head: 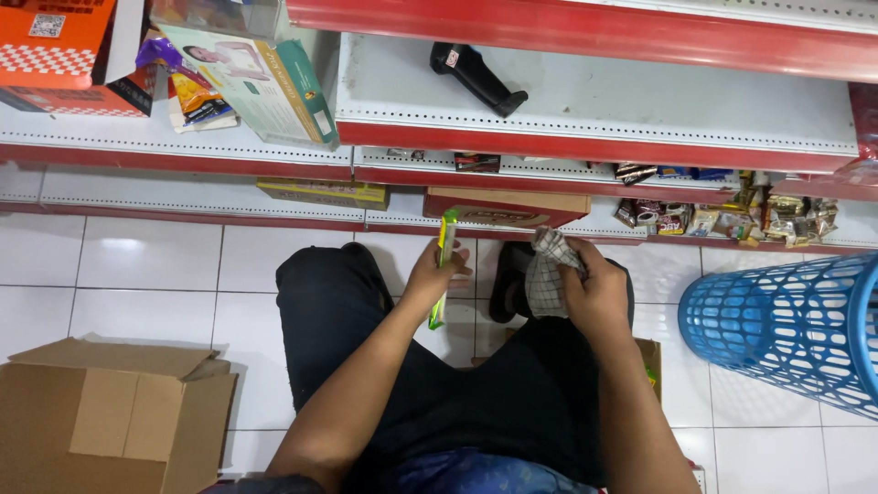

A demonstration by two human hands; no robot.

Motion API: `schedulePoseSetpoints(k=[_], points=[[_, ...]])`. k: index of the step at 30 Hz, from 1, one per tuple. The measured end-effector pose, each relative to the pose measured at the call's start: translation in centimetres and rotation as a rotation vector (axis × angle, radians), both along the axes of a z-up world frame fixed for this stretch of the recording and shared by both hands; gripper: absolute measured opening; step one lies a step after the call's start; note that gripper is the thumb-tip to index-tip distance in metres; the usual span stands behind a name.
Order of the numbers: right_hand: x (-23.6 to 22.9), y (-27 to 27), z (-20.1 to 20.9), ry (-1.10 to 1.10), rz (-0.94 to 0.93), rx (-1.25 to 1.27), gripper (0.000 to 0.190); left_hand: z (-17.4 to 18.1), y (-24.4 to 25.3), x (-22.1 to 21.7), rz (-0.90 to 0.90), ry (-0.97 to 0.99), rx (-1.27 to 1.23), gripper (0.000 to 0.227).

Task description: Restocking snack packages on grocery store shelves and scanning them with a handheld barcode scanner.

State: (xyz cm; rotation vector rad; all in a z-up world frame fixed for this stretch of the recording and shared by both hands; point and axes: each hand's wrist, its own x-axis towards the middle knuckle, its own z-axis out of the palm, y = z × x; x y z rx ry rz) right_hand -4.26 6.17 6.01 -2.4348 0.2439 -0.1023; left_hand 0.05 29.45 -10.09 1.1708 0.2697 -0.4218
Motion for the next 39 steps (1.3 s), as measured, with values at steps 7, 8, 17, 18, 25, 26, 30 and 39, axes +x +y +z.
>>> schedulePoseSetpoints(k=[7, 8, 17, 18, 25, 26, 30, 39], points=[[-0.5, -4.2, 2.1, 0.117, 0.206, 0.526, 0.027, 0.0, -0.3, 0.0, -0.053, -0.073, -0.076, 0.054], [-0.5, -4.4, 3.0, 0.157, 0.192, 0.539, 0.028, 0.6, -0.2, 0.0, -0.094, -0.06, -0.092, 0.06], [-1.5, -9.8, 3.7, 0.254, 0.017, -0.35, 0.039, 2.5, -5.3, -4.4, -0.648, 0.282, -0.246, 0.066], [-1.8, -10.5, 3.7, 0.282, -0.009, -0.377, 0.041, 4.3, -5.8, -4.6, -0.614, 0.279, -0.149, 0.055], [-3.9, -13.6, -0.5, 0.111, -0.099, -0.302, 0.045, 10.1, -7.2, -7.8, -0.208, -0.664, 0.711, 0.059], [-4.0, -14.0, -1.0, 0.109, -0.122, -0.296, 0.045, 10.7, -7.4, -8.2, -0.377, -0.592, 0.758, 0.063], [-4.2, -15.4, -2.9, 0.148, -0.189, -0.285, 0.044, 10.4, -8.1, -9.7, -0.645, -0.459, 0.815, 0.078], [-6.1, -16.3, -5.0, 0.196, -0.376, -0.13, 0.034, 9.3, -9.3, -10.5, -0.529, -0.504, 0.527, 0.056]])
